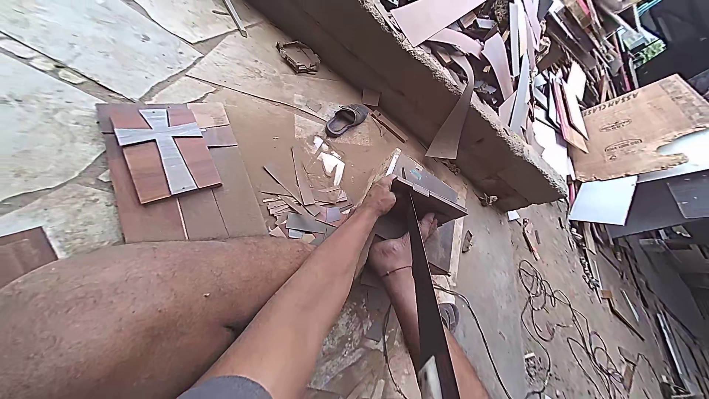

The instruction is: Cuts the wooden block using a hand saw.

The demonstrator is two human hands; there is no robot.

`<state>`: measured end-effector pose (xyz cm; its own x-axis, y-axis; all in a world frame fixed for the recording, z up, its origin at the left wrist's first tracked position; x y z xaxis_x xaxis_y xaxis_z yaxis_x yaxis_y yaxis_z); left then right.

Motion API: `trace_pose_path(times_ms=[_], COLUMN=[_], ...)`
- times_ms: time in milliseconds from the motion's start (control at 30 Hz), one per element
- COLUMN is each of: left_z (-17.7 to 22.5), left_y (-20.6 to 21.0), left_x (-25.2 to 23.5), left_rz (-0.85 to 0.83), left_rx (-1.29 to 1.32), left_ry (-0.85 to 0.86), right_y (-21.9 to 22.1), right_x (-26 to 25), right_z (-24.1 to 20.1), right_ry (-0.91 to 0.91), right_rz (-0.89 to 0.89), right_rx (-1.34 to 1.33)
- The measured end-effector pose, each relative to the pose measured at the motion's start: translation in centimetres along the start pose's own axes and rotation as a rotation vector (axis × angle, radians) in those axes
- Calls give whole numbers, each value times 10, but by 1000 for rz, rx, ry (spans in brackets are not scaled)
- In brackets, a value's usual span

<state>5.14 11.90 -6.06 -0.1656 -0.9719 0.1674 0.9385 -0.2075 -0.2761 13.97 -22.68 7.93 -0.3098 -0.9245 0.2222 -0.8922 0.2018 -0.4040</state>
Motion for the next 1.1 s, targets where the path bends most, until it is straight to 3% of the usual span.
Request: trace_pose_path(times_ms=[167,233,300,367,467,567,700,867,933,1000,1100], left_z=[2,1,-3,-5,-4,9,0,-3,0,0,3], left_y=[-2,0,1,7,21,6,8,12,12,10,10], left_x=[2,1,-2,-5,10,5,-9,-8,-7,-1,-4], left_rz=[7,11,30,30,-24,-29,-75,-71,-43,-15,-6], left_rx=[-5,-6,-11,-11,-19,-26,2,-19,-41,-65,-53], left_ry=[26,16,-3,25,118,82,56,56,61,41,22], right_y=[26,34,29,8,-13,-3,5,30,32,24,-14], right_x=[-137,-169,-144,-88,-43,-58,-82,-179,-187,-149,-52], right_z=[15,16,20,32,36,23,23,9,13,25,25], right_ry=[-139,-126,-143,-152,-37,-21,-58,-79,-82,-111,-74], right_rz=[223,247,212,180,129,121,178,220,214,190,141], right_rx=[148,205,229,287,167,55,104,197,193,186,197])
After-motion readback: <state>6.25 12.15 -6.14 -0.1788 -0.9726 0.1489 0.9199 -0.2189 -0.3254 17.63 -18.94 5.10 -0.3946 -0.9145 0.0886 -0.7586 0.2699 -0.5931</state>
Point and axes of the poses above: each hand's wrist, its own x-axis away from the middle knuckle, its own y-axis out of the palm, z = x × y, the point moved 7 cm from there along -x, towards the middle knuckle, and after that the axes turned 5 degrees about -y, right-handed, at the moved point
